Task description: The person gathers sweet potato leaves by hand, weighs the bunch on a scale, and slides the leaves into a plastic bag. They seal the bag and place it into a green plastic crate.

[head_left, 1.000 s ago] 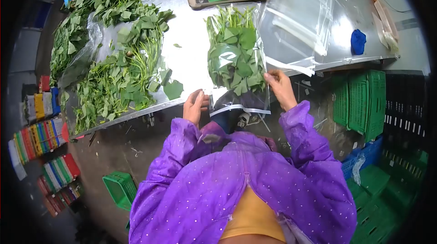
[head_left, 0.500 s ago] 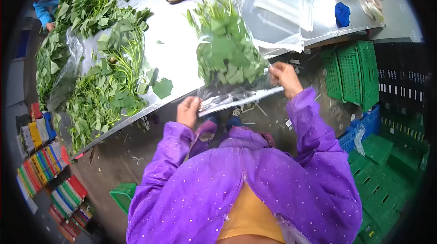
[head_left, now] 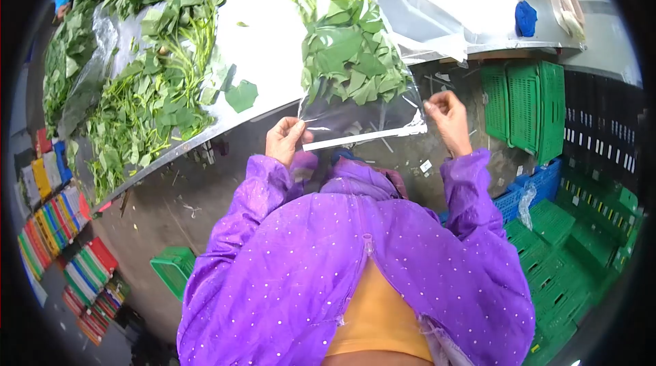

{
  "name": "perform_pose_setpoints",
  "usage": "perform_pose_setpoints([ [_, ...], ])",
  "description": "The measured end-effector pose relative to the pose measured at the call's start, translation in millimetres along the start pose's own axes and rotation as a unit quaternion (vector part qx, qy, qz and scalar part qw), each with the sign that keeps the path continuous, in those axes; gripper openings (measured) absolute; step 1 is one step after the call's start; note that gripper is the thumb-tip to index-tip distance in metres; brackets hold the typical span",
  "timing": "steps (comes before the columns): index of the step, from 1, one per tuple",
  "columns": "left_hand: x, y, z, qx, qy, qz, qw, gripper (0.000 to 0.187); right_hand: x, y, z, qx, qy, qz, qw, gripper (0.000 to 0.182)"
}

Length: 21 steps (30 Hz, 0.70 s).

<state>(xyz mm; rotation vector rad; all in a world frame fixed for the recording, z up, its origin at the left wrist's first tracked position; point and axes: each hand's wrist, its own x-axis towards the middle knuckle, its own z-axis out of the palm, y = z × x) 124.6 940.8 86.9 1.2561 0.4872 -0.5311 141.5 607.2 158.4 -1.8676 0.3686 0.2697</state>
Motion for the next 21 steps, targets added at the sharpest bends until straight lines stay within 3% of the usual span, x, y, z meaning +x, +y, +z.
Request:
perform_pose_setpoints([
  [2, -4, 4, 0, -0.028, 0.004, -0.029, 0.999, 0.015, -7, -49, 28, -0.069, -0.02, -0.142, 0.987, 0.014],
  [6, -5, 1, 2, -0.083, -0.004, -0.037, 0.996, 0.018, -3, -64, 131, -0.137, -0.331, -0.298, 0.885, 0.017],
  [9, -5, 7, -4, -0.016, -0.009, -0.032, 0.999, 0.019, -4, -54, 165, -0.248, -0.363, -0.297, 0.847, 0.021],
  [13, 0, 7, -8, 0.041, -0.022, -0.06, 0.997, 0.017, -4, -31, 182, -0.299, -0.307, -0.372, 0.824, 0.017],
  [17, 11, -18, -2, 0.004, -0.017, -0.029, 0.999, 0.016, -16, -34, 163, -0.248, -0.335, -0.33, 0.847, 0.009],
  [19, 6, -11, 7, 0.001, 0.036, -0.032, 0.999, 0.016, -40, 9, 114, -0.219, -0.39, -0.295, 0.844, 0.01],
  [20, 13, -17, -1, 0.001, 0.033, -0.032, 0.999, 0.016, -58, 17, 77, -0.255, -0.452, -0.14, 0.843, 0.012],
  [21, 15, -26, -7, 0.01, 0.008, 0.002, 1.0, 0.017, -79, 59, 39, -0.275, -0.409, 0.009, 0.87, 0.019],
])
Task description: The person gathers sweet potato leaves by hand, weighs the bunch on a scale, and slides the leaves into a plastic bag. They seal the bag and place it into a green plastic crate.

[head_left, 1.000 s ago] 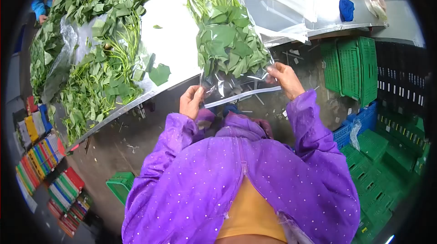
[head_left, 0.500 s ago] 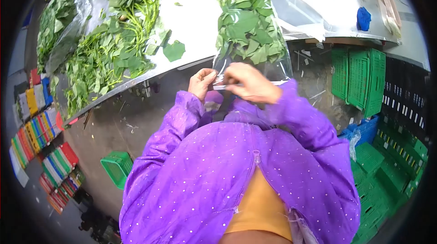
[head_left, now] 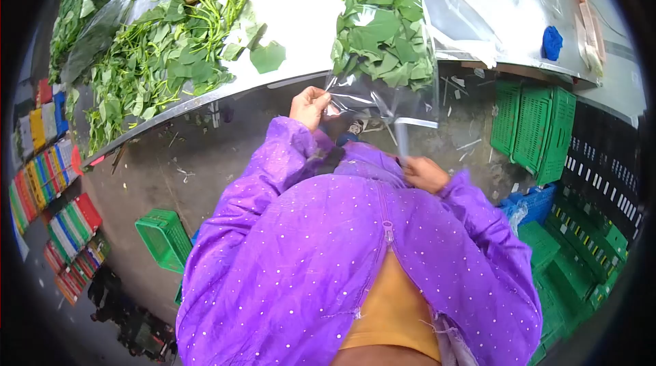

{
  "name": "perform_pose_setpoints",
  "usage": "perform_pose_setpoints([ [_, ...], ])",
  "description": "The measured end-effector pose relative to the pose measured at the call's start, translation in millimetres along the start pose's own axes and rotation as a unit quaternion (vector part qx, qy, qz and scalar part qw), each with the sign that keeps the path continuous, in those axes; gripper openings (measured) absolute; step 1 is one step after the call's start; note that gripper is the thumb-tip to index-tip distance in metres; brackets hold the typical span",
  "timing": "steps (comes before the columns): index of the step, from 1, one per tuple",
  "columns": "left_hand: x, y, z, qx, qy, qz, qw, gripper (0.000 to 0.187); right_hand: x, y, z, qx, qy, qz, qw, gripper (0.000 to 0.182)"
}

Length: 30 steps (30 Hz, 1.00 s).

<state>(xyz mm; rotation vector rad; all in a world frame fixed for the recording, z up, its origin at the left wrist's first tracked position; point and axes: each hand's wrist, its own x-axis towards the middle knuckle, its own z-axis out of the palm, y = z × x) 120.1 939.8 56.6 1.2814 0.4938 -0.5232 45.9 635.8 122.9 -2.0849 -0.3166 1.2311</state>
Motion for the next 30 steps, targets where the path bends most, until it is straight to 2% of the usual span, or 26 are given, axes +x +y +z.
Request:
perform_pose_setpoints([
  [1, 1, -4, -4, 0.01, -0.026, 0.035, 0.999, 0.017, -34, 60, 17, -0.158, -0.028, 0.164, 0.973, 0.024],
  [2, -3, 1, -4, 0.022, -0.024, 0.032, 0.999, 0.018, -82, 140, 43, -0.278, -0.051, 0.19, 0.94, 0.024],
  [3, -11, 10, -4, 0.037, -0.022, 0.031, 0.999, 0.018, -107, 177, 44, -0.286, -0.023, 0.155, 0.945, 0.023],
  [4, -20, 19, -6, 0.015, -0.019, -0.002, 1.0, 0.019, -105, 175, 37, -0.208, 0.027, 0.168, 0.963, 0.022],
  [5, -20, 15, -13, 0.055, -0.001, 0.062, 0.997, 0.022, -102, 174, 31, -0.129, 0.078, 0.173, 0.973, 0.021],
  [6, -21, 15, -19, 0.147, 0.045, 0.118, 0.981, 0.025, -70, 130, -4, 0.04, 0.149, 0.222, 0.963, 0.022],
  [7, -18, 16, -19, 0.233, 0.09, 0.179, 0.952, 0.029, -46, 80, -34, 0.186, 0.26, 0.173, 0.932, 0.028],
  [8, -19, 23, -13, 0.307, 0.101, 0.268, 0.907, 0.036, -21, 62, -54, 0.275, 0.324, 0.101, 0.9, 0.036],
  [9, -19, 33, -9, 0.376, 0.113, 0.355, 0.848, 0.043, 1, 31, -69, 0.435, 0.357, 0.055, 0.825, 0.036],
  [10, -12, 35, -11, 0.42, 0.086, 0.421, 0.8, 0.056, 15, 12, -86, 0.431, 0.339, 0.051, 0.835, 0.032],
  [11, -8, 45, -4, 0.449, 0.072, 0.491, 0.743, 0.061, 26, 2, -98, 0.427, 0.319, 0.047, 0.845, 0.028],
  [14, 5, 50, -1, 0.51, 0.031, 0.533, 0.675, 0.046, 49, 9, -104, 0.386, 0.274, 0.004, 0.881, 0.02],
  [16, 10, 53, -1, 0.546, 0.0, 0.545, 0.636, 0.036, 47, 20, -101, 0.51, 0.271, -0.039, 0.815, 0.018],
  [17, 12, 53, -2, 0.543, -0.005, 0.551, 0.634, 0.032, 42, 24, -103, 0.567, 0.267, -0.059, 0.777, 0.017],
  [18, 13, 54, -3, 0.538, -0.011, 0.557, 0.633, 0.029, 36, 27, -103, 0.554, 0.261, -0.037, 0.79, 0.018],
  [21, 12, 55, -7, 0.544, -0.017, 0.555, 0.63, 0.02, 28, -2, -105, 0.563, 0.311, 0.02, 0.766, 0.02],
  [22, 12, 55, -8, 0.546, -0.017, 0.553, 0.629, 0.02, 28, -21, -108, 0.561, 0.317, 0.0, 0.765, 0.023],
  [25, 8, 61, -5, 0.55, -0.032, 0.564, 0.615, 0.018, 51, 15, -107, 0.448, 0.268, -0.028, 0.853, 0.022],
  [27, 9, 63, -9, 0.558, -0.038, 0.565, 0.607, 0.017, 44, 25, -114, 0.513, 0.298, -0.053, 0.803, 0.018],
  [29, 10, 62, -18, 0.572, -0.044, 0.551, 0.606, 0.016, 25, 38, -120, 0.394, 0.414, 0.088, 0.816, 0.02],
  [30, 10, 62, -18, 0.574, -0.048, 0.543, 0.612, 0.016, 23, 46, -119, 0.174, 0.467, 0.061, 0.865, 0.037],
])
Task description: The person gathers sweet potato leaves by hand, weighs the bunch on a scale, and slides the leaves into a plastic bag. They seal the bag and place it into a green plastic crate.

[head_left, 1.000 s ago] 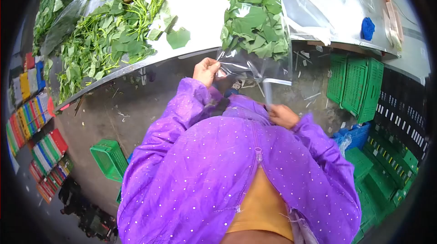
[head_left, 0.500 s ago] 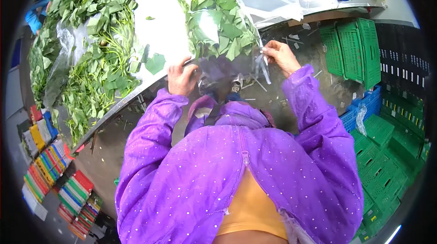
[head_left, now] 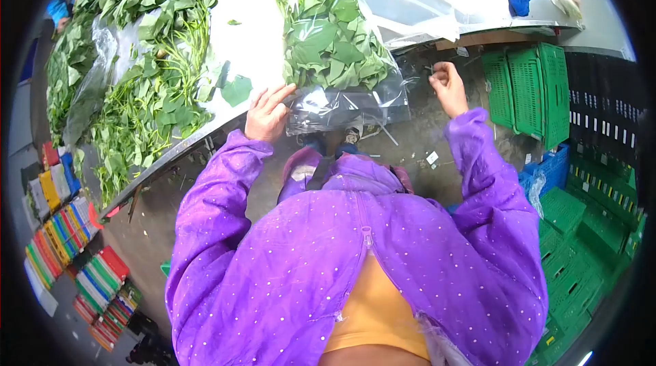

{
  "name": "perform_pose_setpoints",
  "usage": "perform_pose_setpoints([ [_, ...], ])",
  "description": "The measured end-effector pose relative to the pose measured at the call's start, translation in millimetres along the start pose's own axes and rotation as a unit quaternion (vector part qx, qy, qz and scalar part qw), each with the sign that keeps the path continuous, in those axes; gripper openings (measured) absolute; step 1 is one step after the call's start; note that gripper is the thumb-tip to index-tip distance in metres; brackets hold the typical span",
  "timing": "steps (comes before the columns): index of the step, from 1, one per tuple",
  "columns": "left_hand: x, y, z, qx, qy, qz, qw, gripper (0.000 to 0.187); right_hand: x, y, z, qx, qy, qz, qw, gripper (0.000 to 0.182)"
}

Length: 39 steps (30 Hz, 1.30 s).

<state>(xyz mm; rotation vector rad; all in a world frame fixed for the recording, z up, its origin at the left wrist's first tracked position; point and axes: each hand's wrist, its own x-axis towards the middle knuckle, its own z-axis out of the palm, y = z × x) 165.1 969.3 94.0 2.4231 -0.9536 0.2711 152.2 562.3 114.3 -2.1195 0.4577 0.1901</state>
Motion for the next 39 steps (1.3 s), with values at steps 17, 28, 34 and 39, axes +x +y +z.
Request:
perform_pose_setpoints([
  [17, 6, -14, -13, -0.18, -0.081, -0.272, 0.942, 0.012, 35, -59, 37, 0.07, -0.206, -0.177, 0.96, 0.027],
  [28, 63, -9, 5, -0.118, -0.049, -0.462, 0.878, 0.02, 48, -84, 59, -0.175, 0.008, -0.111, 0.978, 0.024],
  [34, 40, -17, 9, 0.031, 0.052, -0.243, 0.968, 0.051, 24, -73, 35, -0.365, -0.018, -0.438, 0.821, 0.07],
  [39, 37, -26, -8, -0.033, -0.046, -0.162, 0.985, 0.061, 20, -66, 48, -0.317, -0.053, -0.399, 0.859, 0.072],
])
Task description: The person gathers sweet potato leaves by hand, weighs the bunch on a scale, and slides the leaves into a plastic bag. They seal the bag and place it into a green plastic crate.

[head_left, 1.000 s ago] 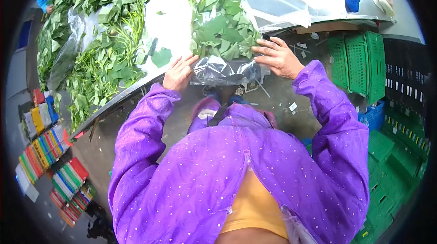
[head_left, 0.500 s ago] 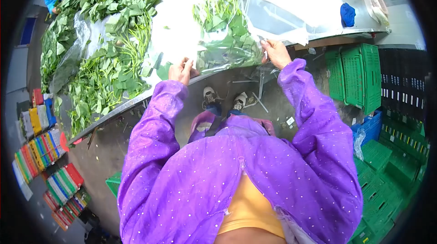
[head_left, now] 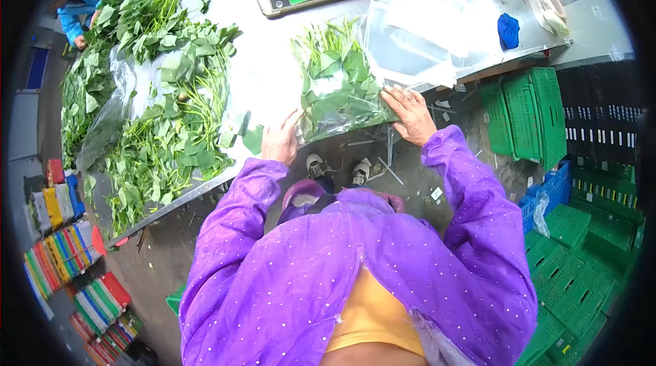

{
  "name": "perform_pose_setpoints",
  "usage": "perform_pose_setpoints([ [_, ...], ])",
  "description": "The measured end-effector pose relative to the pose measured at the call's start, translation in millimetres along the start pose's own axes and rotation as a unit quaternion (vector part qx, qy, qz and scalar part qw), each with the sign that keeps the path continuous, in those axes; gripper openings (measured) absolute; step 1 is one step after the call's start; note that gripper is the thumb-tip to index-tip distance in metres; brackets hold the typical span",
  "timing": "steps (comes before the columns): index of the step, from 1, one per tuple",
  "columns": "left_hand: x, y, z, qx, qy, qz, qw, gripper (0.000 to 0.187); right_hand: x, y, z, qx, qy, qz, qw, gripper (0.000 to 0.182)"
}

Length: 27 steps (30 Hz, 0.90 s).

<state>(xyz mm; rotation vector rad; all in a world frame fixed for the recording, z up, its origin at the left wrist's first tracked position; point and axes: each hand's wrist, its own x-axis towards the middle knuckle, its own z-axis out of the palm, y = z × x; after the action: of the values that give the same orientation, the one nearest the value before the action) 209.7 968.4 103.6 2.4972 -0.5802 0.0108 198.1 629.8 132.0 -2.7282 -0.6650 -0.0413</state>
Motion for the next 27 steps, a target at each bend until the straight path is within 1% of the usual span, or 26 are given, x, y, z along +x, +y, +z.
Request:
perform_pose_setpoints([
  [2, 0, -4, -9, -0.069, -0.044, -0.044, 0.996, 0.061, 15, -3, -4, 0.02, 0.03, -0.01, 0.999, 0.069],
  [3, 0, -10, -12, -0.1, -0.076, -0.066, 0.99, 0.065, 24, -7, -9, 0.013, 0.06, -0.022, 0.998, 0.059],
  [6, 4, -10, -23, -0.103, 0.028, -0.017, 0.994, 0.074, 65, -23, -44, 0.021, 0.082, -0.052, 0.995, 0.052],
  [7, 6, -13, -28, -0.149, 0.03, -0.034, 0.988, 0.057, 83, -36, -66, 0.029, 0.109, -0.071, 0.991, 0.041],
  [10, 30, -30, -49, -0.195, 0.216, 0.045, 0.956, 0.038, 134, -70, -122, 0.04, 0.144, -0.087, 0.985, 0.032],
  [11, 41, -29, -70, -0.283, 0.23, 0.033, 0.93, 0.022, 153, -78, -137, 0.04, 0.236, -0.105, 0.965, 0.025],
  [12, 53, -32, -85, -0.353, 0.243, 0.025, 0.903, 0.013, 172, -76, -143, 0.097, 0.27, -0.106, 0.952, 0.022],
  [13, 61, -25, -102, -0.433, 0.245, -0.037, 0.867, 0.012, 188, -78, -151, 0.179, 0.228, -0.02, 0.957, 0.022],
  [14, 70, -16, -117, -0.508, 0.243, -0.098, 0.821, 0.012, 201, -79, -156, 0.259, 0.183, 0.067, 0.946, 0.023],
  [15, 83, -12, -127, -0.477, 0.267, -0.086, 0.833, 0.007, 215, -72, -153, 0.301, 0.168, 0.072, 0.936, 0.025],
  [16, 91, -35, -118, -0.487, 0.264, -0.075, 0.829, 0.01, 230, -59, -142, 0.342, 0.153, 0.077, 0.924, 0.026],
  [17, 102, -44, -110, -0.525, 0.264, -0.096, 0.804, 0.012, 244, -34, -110, 0.383, 0.177, 0.079, 0.903, 0.03],
  [18, 110, -53, -101, -0.561, 0.263, -0.117, 0.776, 0.014, 246, -26, -99, 0.309, 0.139, 0.117, 0.934, 0.031],
  [19, 112, -70, -87, -0.553, 0.253, -0.149, 0.78, 0.014, 244, -12, -73, 0.276, 0.157, 0.136, 0.938, 0.032],
  [20, 110, -79, -77, -0.573, 0.198, -0.244, 0.757, 0.017, 239, 3, -45, 0.245, 0.174, 0.156, 0.941, 0.032],
  [22, 95, -93, -49, -0.503, 0.184, -0.304, 0.788, 0.032, 205, 4, -16, 0.319, 0.125, 0.219, 0.914, 0.035],
  [23, 81, -96, -43, -0.456, 0.168, -0.292, 0.824, 0.046, 184, 3, -1, 0.366, 0.136, 0.237, 0.89, 0.033],
  [24, 67, -106, -29, -0.464, 0.173, -0.284, 0.821, 0.049, 160, -2, 10, 0.412, 0.15, 0.255, 0.862, 0.03],
  [26, 47, -98, -31, -0.495, 0.164, -0.297, 0.8, 0.052, 116, -19, 10, 0.415, 0.167, 0.296, 0.844, 0.025],
  [27, 37, -100, -24, -0.504, 0.173, -0.276, 0.8, 0.056, 93, -23, 13, 0.421, 0.181, 0.323, 0.828, 0.023],
])
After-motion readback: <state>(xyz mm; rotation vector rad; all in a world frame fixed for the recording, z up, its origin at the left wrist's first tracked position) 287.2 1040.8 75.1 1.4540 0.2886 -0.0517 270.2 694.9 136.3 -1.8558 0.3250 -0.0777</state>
